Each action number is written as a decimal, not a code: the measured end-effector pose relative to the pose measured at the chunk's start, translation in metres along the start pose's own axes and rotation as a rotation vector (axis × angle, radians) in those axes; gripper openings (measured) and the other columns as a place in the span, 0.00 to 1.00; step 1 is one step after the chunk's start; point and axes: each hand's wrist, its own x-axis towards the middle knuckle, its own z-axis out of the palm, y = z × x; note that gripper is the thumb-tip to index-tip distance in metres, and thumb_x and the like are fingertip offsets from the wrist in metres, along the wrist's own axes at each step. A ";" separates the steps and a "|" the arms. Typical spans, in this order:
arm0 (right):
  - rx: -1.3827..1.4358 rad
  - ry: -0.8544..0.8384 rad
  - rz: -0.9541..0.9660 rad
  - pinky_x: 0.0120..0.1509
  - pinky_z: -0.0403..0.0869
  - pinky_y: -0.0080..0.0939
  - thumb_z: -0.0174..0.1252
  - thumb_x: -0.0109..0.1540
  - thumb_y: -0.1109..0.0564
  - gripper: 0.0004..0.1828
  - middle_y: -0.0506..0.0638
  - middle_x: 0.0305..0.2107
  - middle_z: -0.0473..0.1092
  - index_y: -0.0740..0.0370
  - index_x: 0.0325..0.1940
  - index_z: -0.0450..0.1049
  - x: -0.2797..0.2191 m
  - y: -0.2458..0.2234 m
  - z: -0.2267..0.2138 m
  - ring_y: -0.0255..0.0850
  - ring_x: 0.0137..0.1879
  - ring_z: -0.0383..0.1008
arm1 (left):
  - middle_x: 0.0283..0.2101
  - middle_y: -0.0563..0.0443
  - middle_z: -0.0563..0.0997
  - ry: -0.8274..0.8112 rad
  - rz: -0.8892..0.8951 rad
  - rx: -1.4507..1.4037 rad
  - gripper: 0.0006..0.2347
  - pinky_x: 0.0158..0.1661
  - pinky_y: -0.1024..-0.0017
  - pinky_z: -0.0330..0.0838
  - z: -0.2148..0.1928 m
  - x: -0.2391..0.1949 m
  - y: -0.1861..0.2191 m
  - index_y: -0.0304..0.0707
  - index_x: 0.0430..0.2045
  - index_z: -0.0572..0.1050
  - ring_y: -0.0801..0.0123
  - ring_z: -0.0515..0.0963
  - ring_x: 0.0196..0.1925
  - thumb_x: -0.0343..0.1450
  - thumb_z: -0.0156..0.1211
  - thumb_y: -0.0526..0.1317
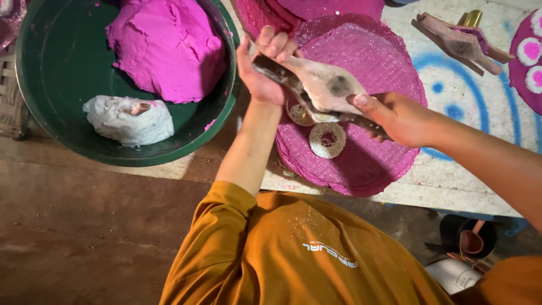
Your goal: The person applies a pink dough mixture to a circular base using a specialized handheld molding tool and a small stick. They create small white ring patterns on the surface and refill the tool with more dough from a bucket.
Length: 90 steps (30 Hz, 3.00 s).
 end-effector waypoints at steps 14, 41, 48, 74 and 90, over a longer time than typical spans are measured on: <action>0.081 0.214 -0.281 0.30 0.71 0.46 0.36 0.68 0.32 0.36 0.53 0.19 0.68 0.60 0.63 0.71 0.011 -0.012 0.020 0.42 0.25 0.69 | 0.22 0.61 0.61 0.068 0.029 0.336 0.16 0.38 0.65 0.65 0.021 0.029 0.023 0.48 0.24 0.60 0.73 0.64 0.25 0.73 0.47 0.57; 1.200 0.405 -0.537 0.44 0.64 0.46 0.39 0.59 0.10 0.53 0.53 0.29 0.66 0.61 0.58 0.66 -0.029 0.174 0.100 0.45 0.39 0.66 | 0.63 0.39 0.67 -0.393 -0.559 2.378 0.47 0.65 0.49 0.53 0.041 -0.058 0.009 0.40 0.69 0.55 0.45 0.62 0.67 0.56 0.78 0.47; 1.243 0.481 -0.574 0.45 0.63 0.47 0.39 0.59 0.11 0.52 0.52 0.32 0.66 0.60 0.59 0.64 -0.043 0.171 0.104 0.46 0.40 0.65 | 0.67 0.42 0.64 -0.541 -0.410 2.449 0.32 0.63 0.44 0.51 0.047 -0.062 0.000 0.50 0.63 0.69 0.47 0.59 0.68 0.63 0.71 0.51; 1.380 0.566 -0.568 0.45 0.63 0.48 0.39 0.60 0.11 0.52 0.53 0.31 0.65 0.62 0.57 0.65 -0.054 0.187 0.136 0.45 0.38 0.62 | 0.64 0.40 0.65 -0.369 -0.541 2.448 0.47 0.64 0.48 0.53 0.040 -0.064 0.001 0.42 0.71 0.54 0.47 0.62 0.66 0.57 0.77 0.49; 1.485 0.552 -0.624 0.47 0.63 0.50 0.40 0.63 0.14 0.49 0.53 0.35 0.66 0.61 0.59 0.65 -0.054 0.185 0.147 0.46 0.41 0.64 | 0.75 0.37 0.54 -0.006 -0.582 2.316 0.38 0.70 0.51 0.46 -0.028 0.041 0.008 0.41 0.72 0.52 0.47 0.53 0.75 0.71 0.70 0.47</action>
